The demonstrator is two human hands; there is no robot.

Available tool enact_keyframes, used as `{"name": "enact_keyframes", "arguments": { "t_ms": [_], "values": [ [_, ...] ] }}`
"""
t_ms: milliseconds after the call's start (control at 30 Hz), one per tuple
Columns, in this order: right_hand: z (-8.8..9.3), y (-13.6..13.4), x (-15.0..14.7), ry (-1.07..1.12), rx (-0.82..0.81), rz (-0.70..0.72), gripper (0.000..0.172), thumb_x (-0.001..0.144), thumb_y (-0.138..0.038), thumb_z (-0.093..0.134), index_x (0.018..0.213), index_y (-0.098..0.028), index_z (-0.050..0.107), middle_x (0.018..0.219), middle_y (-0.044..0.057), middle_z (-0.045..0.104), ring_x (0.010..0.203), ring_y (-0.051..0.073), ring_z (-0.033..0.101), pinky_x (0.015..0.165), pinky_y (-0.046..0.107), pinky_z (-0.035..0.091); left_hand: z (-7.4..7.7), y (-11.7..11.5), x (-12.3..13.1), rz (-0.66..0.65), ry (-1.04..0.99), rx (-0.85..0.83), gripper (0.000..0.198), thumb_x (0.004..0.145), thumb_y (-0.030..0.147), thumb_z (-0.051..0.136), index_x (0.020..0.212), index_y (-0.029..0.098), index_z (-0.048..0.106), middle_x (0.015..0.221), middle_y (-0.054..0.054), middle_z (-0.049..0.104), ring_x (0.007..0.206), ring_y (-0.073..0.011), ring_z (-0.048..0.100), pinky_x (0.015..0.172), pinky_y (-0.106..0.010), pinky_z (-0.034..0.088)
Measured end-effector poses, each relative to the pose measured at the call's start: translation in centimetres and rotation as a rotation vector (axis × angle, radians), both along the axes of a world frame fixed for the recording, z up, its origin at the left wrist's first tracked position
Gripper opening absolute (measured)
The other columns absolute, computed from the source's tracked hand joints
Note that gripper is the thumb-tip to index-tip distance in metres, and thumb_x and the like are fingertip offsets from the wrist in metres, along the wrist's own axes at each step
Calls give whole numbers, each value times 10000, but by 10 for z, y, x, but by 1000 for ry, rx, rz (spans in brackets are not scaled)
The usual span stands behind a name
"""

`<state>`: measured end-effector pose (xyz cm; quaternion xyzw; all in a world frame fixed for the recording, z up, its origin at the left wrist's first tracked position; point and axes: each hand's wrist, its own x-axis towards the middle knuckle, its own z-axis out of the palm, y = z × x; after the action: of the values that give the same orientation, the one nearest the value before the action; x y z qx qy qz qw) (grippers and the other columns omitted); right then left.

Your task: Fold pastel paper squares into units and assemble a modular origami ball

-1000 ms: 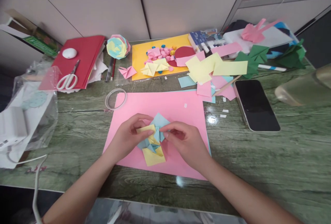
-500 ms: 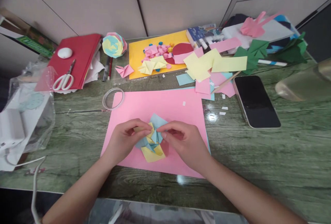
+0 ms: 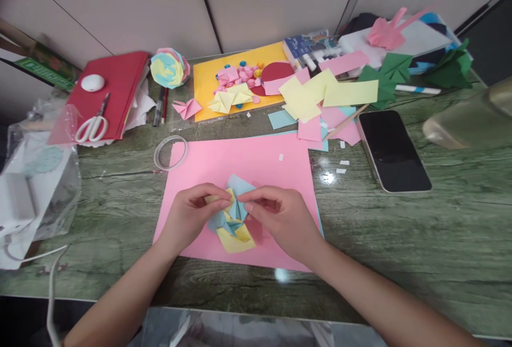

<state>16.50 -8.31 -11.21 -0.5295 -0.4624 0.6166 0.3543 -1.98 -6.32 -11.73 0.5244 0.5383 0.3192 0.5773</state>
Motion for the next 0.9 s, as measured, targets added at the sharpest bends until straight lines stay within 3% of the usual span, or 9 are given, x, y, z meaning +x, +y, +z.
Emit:
{"name": "enact_keyframes", "arguments": {
  "t_ms": [200, 600, 900],
  "values": [
    [1, 1, -1, -13, -13, -11, 111, 748, -256, 623, 818, -221, 702, 801, 19, 708, 742, 153, 644, 688, 282, 525, -1, 0, 2, 35, -56, -25, 44, 677, 198, 706, 715, 189, 685, 719, 7, 692, 609, -95, 594, 553, -191, 466],
    [-4, 1, -4, -41, -9, -6, 131, 698, -204, 658, 819, -232, 701, 768, 1, 701, 705, 136, 634, 675, 268, 534, -2, -2, 2, 21, 15, 37, 36, 721, 181, 660, 743, 188, 688, 768, -12, 691, 696, -129, 618, 604, -224, 474],
    [0, -1, -6, -112, -12, -17, 121, 683, -203, 667, 794, -231, 709, 775, 2, 714, 693, 140, 642, 664, 261, 540, 2, -8, 6, 110, 5, 44, 32, 686, 159, 683, 681, 189, 690, 704, 5, 693, 632, -106, 602, 561, -195, 466]
  ]
}}
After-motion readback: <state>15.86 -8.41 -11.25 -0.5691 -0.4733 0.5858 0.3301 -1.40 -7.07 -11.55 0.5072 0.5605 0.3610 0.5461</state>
